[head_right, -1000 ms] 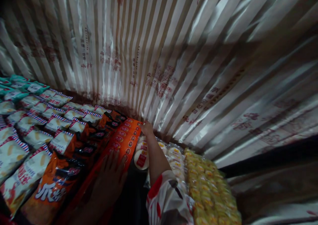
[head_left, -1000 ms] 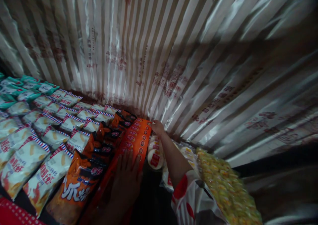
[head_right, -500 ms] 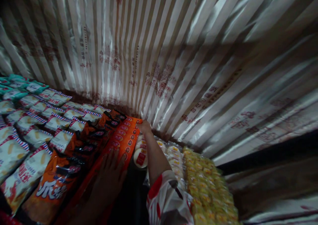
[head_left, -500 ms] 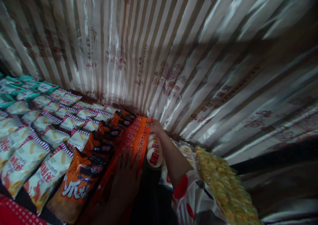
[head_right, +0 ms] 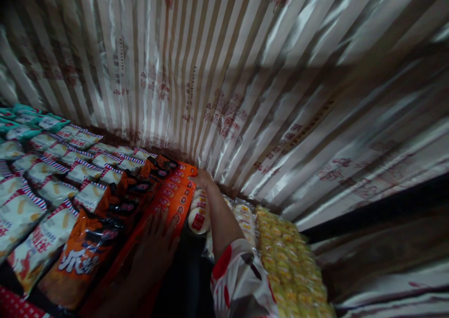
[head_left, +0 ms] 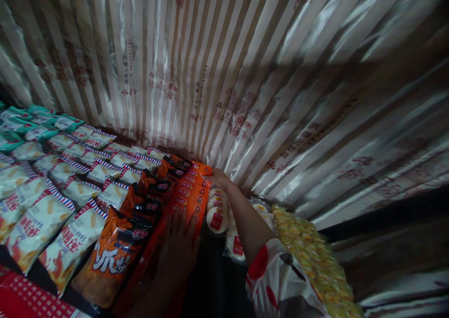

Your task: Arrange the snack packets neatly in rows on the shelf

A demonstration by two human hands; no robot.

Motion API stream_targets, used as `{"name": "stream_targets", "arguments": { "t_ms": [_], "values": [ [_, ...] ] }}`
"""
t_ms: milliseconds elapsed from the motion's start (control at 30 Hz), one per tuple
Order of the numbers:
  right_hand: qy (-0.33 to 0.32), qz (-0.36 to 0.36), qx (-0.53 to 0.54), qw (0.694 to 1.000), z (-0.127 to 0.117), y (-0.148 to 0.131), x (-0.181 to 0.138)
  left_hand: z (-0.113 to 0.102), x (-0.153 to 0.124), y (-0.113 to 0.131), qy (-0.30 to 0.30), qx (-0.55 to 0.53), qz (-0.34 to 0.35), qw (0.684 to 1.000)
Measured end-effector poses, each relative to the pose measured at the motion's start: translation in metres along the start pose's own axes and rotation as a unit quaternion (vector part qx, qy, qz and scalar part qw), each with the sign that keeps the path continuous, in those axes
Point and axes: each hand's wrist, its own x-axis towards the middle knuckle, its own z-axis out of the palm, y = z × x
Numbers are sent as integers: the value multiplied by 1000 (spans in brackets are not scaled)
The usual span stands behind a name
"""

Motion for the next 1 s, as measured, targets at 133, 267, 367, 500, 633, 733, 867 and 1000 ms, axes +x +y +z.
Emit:
{"name": "stream_targets", "arguments": {
  "t_ms": [133,267,367,500,633,733,867,1000],
  "values": [
    [22,23,-57,998,5,-6,-5,1,0,0,-2,-4,-8,1000],
    [138,20,-78,987,12,-12,-24,-3,1,1,-14,-14,-20,1000],
    [246,-23,10,969,20,-12,-61,-6,3,2,-26,-14,-29,999],
    [259,-24,163,952,38,-3,-134,-10,4,4,-30,-16,-33,999],
    [207,38,251,945,63,9,-193,-12,3,4,-32,-18,-26,999],
    [166,91,304,934,78,15,-209,-13,2,3,-33,-19,-16,999],
    [123,118,289,942,84,15,-205,-11,1,2,-12,-20,-20,1000],
    [125,130,265,947,83,11,-201,-5,0,1,8,-22,-19,1000]
  ]
}}
